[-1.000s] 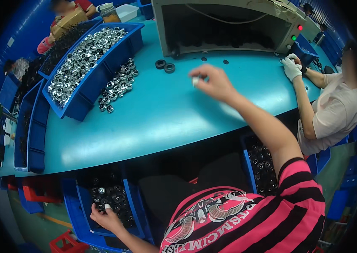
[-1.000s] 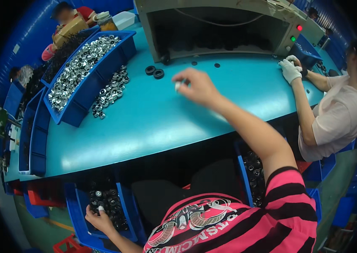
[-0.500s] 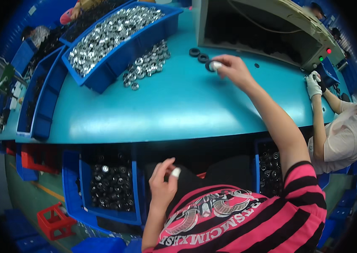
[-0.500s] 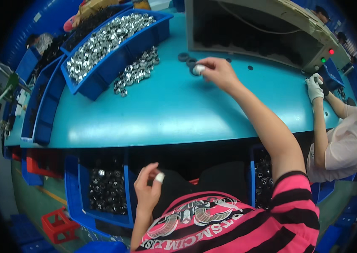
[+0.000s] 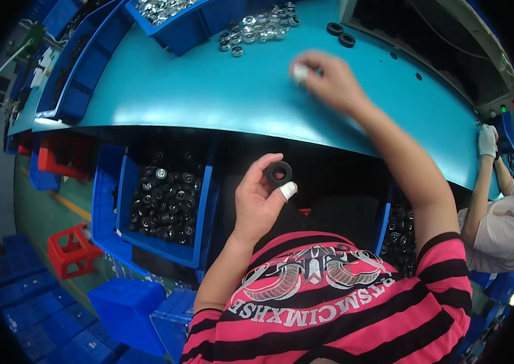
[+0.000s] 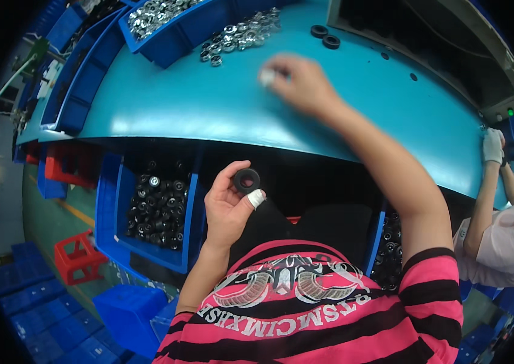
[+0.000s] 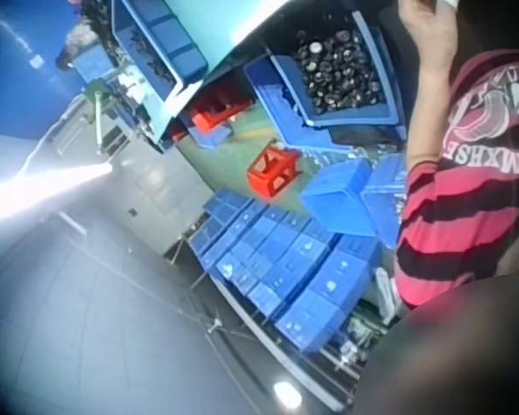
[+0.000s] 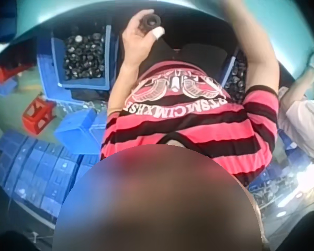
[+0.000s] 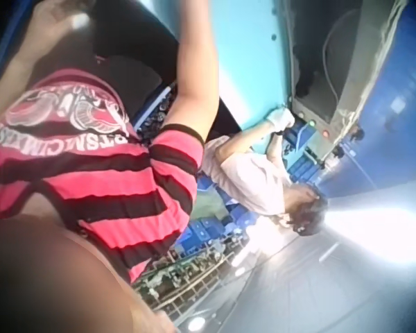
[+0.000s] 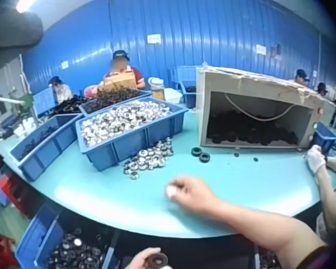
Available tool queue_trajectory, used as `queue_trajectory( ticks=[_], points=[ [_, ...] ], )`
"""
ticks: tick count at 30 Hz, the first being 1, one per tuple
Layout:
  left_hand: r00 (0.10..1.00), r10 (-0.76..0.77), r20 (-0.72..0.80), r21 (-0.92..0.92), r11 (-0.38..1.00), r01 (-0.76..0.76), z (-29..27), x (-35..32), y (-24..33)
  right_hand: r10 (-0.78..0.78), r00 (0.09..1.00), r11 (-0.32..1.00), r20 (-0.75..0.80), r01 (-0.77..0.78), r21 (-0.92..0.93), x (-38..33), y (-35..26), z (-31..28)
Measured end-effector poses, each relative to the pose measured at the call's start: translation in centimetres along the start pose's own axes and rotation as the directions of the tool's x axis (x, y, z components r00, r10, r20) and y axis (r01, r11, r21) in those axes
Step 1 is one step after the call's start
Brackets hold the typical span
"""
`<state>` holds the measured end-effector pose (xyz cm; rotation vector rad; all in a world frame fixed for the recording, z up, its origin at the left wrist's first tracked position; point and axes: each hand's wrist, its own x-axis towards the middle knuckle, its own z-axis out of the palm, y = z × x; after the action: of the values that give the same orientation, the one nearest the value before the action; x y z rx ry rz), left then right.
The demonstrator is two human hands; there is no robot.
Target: Assemble small metal components into black rubber rings at a factory workbench.
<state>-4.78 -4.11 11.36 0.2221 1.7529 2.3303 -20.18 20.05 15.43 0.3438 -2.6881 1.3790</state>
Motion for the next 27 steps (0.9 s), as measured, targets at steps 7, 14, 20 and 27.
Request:
queue_trajectory(
  ticks=[7, 14, 20, 27],
  points=[
    [0.995, -0.069, -0.072, -0.035, 0.997, 0.066, -0.7, -0.9, -0.4, -0.190, 0.964, 0.755, -0.188, 0.020, -0.656, 9.8, 7.0, 0.7],
    [0.995, -0.079, -0.061, -0.031, 0.997, 0.077, -0.9, -1.0, -0.8, -0.169, 0.976, 0.809, -0.134, 0.060, -0.585, 7.4, 5.9, 0.3],
    [0.994, -0.089, -0.055, -0.017, 0.996, 0.088, -0.7, -1.4, -1.1, -0.193, 0.977, 0.967, -0.086, 0.175, -0.184, -2.6, -0.5, 0.2],
    [0.995, -0.101, 0.011, 0.022, 0.995, 0.100, -0.3, -1.7, -2.6, -0.007, 1.000, 0.976, 0.024, 0.001, 0.218, -16.5, -4.5, 3.7]
  ],
)
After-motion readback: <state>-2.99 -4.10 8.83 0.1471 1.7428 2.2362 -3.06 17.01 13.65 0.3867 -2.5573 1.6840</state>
